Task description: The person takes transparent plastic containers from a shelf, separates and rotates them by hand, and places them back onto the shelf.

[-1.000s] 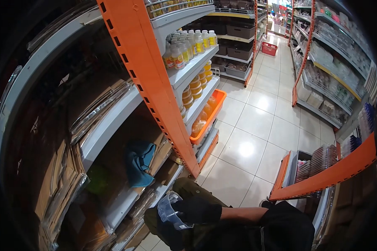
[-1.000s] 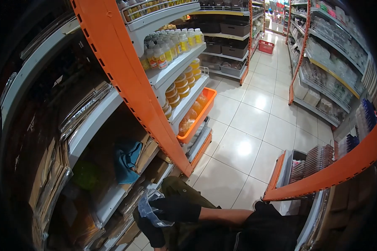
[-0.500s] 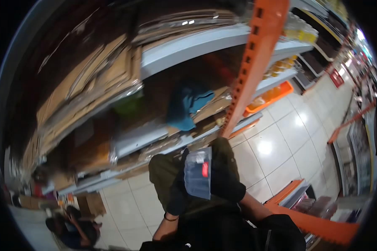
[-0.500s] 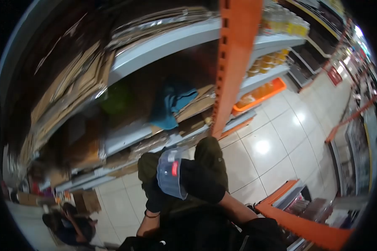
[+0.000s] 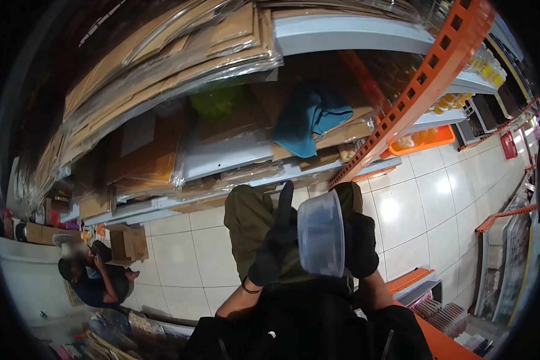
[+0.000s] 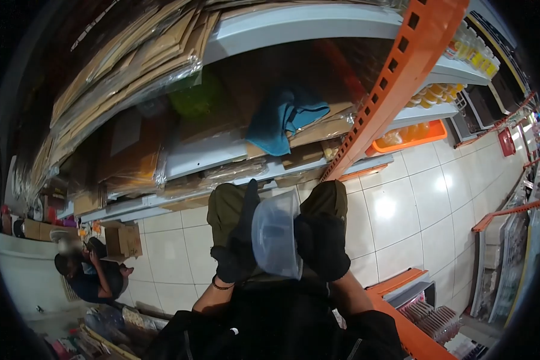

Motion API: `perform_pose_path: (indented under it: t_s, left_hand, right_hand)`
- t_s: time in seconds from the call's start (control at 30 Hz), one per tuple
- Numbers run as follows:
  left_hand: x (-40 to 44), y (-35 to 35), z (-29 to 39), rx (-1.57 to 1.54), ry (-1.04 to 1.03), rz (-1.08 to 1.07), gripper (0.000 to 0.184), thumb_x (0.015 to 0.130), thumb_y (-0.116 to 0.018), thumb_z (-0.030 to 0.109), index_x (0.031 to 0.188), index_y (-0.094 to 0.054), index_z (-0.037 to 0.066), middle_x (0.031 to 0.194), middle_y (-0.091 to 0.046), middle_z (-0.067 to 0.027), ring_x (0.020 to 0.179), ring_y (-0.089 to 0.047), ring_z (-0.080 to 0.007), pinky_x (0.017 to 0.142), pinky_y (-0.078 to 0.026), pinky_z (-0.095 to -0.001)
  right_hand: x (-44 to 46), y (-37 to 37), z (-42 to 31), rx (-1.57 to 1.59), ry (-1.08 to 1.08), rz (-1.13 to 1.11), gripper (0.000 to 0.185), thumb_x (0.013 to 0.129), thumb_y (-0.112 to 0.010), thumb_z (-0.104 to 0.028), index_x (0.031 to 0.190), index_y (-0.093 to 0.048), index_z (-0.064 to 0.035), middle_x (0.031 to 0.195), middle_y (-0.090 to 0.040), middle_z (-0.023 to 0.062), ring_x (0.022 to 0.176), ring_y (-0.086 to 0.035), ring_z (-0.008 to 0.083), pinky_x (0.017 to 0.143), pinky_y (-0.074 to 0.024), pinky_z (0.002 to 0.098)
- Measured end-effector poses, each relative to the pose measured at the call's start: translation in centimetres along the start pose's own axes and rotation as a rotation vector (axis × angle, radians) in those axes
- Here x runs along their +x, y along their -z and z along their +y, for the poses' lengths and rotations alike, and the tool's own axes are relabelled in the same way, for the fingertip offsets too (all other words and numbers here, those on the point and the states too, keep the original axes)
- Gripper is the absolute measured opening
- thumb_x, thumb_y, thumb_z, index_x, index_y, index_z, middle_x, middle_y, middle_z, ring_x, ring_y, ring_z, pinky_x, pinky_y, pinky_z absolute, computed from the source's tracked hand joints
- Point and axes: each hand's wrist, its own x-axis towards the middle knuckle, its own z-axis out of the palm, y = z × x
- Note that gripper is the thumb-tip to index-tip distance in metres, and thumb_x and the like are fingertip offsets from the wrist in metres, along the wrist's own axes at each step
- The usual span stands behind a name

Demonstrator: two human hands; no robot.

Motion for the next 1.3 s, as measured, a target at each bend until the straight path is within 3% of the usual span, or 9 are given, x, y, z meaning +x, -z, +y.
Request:
perform_pose_path:
  t_s: [0.33, 0.47, 0.6, 0.63, 0.73, 0.87, 1.0, 1.17, 1.3]
  left_hand:
    - [2.3, -0.9, 2.0, 0.02, -0.237, -0.088, 0.111, 0.071, -0.04, 0.08, 0.145, -0.014, 0.002, 0.152, -0.011, -0.0093, 0.131, -0.028, -0.0227, 0.108, -0.026, -0.0384]
    - [1.7, -0.7, 2.0, 0.047, -0.06, -0.017, 0.13, 0.06, -0.041, 0.091, 0.148, -0.004, 0.003, 0.156, 0.001, -0.0095, 0.14, -0.018, -0.0253, 0.113, -0.02, -0.0409]
    - [0.5, 0.7, 1.3, 0.084, 0.06, 0.023, 0.128, 0.061, -0.044, 0.089, 0.148, -0.005, 0.004, 0.155, -0.004, -0.0089, 0.14, -0.019, -0.0271, 0.112, -0.023, -0.0441]
    - [0.3, 0.9, 1.1, 0.099, 0.084, 0.036, 0.128, 0.061, -0.045, 0.089, 0.148, -0.006, 0.005, 0.155, -0.005, -0.0087, 0.14, -0.019, -0.0275, 0.112, -0.023, -0.0449]
    - [0.2, 0.9, 0.5, -0.001, 0.045, 0.108, 0.124, 0.061, -0.046, 0.088, 0.148, -0.01, 0.007, 0.154, -0.011, -0.01, 0.139, -0.02, -0.0295, 0.111, -0.025, -0.0478]
    - [-3.0, 4.9, -3.9, 0.212, 0.05, 0.145, 0.102, 0.075, -0.048, 0.074, 0.147, -0.018, 0.01, 0.151, -0.022, -0.0076, 0.137, -0.026, -0.0267, 0.11, -0.027, -0.0441]
    - [-3.1, 5.5, -4.0, -0.544, -0.041, -0.05, 0.112, 0.069, -0.033, 0.087, 0.147, -0.018, 0.008, 0.147, -0.028, -0.0113, 0.132, -0.031, -0.0318, 0.112, -0.022, -0.0471]
    - [-1.1, 4.0, -2.6, -0.575, -0.248, -0.198, 0.102, 0.077, -0.031, 0.081, 0.144, -0.023, 0.005, 0.144, -0.034, -0.0111, 0.128, -0.036, -0.0299, 0.111, -0.026, -0.042]
    - [-1.5, 3.9, -2.1, -0.24, -0.153, 0.114, 0.101, 0.078, -0.033, 0.081, 0.144, -0.024, 0.005, 0.143, -0.035, -0.0117, 0.128, -0.036, -0.0305, 0.11, -0.027, -0.0424]
  right_hand:
    - [-0.1, -1.0, 0.4, -0.052, 0.06, 0.047, 0.018, 0.084, -0.053, -0.014, 0.073, -0.061, -0.003, 0.061, -0.055, 0.0164, 0.058, -0.054, 0.0361, 0.057, -0.0407, 0.0435]
    - [0.2, -1.1, 0.0, -0.029, 0.001, -0.038, 0.017, 0.085, -0.052, -0.014, 0.073, -0.06, -0.0043, 0.063, -0.056, 0.0155, 0.059, -0.055, 0.0349, 0.057, -0.0408, 0.0425]
    - [0.1, -1.0, 0.4, 0.056, -0.052, -0.122, 0.019, 0.086, -0.051, -0.014, 0.071, -0.058, -0.0052, 0.064, -0.056, 0.015, 0.06, -0.055, 0.0352, 0.057, -0.041, 0.043]
    - [-0.3, -0.6, 1.9, -0.011, 0.052, -0.332, 0.004, 0.079, -0.055, 0.001, 0.081, -0.055, -0.0026, 0.072, -0.058, 0.0101, 0.063, -0.054, 0.0269, 0.064, -0.0434, 0.0379]
    - [-0.5, -0.8, 1.5, -0.073, 0.106, -0.237, 0.009, 0.072, -0.057, 0.0, 0.08, -0.056, -0.0035, 0.074, -0.059, 0.0101, 0.064, -0.055, 0.0274, 0.064, -0.0434, 0.0382]
    - [-0.8, -0.9, 1.2, -0.071, 0.063, -0.21, 0.01, 0.077, -0.057, -0.004, 0.085, -0.061, -0.0051, 0.08, -0.062, 0.0114, 0.071, -0.059, 0.0289, 0.066, -0.044, 0.0393]
    - [-1.2, -1.1, 1.6, -0.008, -0.069, -0.204, 0.012, 0.084, -0.058, -0.016, 0.087, -0.066, -0.0076, 0.077, -0.063, 0.0146, 0.069, -0.06, 0.0321, 0.062, -0.0453, 0.0411]
    - [-0.6, -0.4, 0.5, 0.036, -0.063, -0.16, 0.021, 0.089, -0.057, -0.027, 0.086, -0.065, -0.0079, 0.071, -0.062, 0.0151, 0.065, -0.06, 0.0322, 0.057, -0.0463, 0.0398]
    - [-1.1, -1.1, 1.1, -0.043, 0.04, -0.141, 0.024, 0.089, -0.056, -0.03, 0.086, -0.064, -0.0073, 0.072, -0.063, 0.0141, 0.064, -0.061, 0.0308, 0.059, -0.0466, 0.0398]
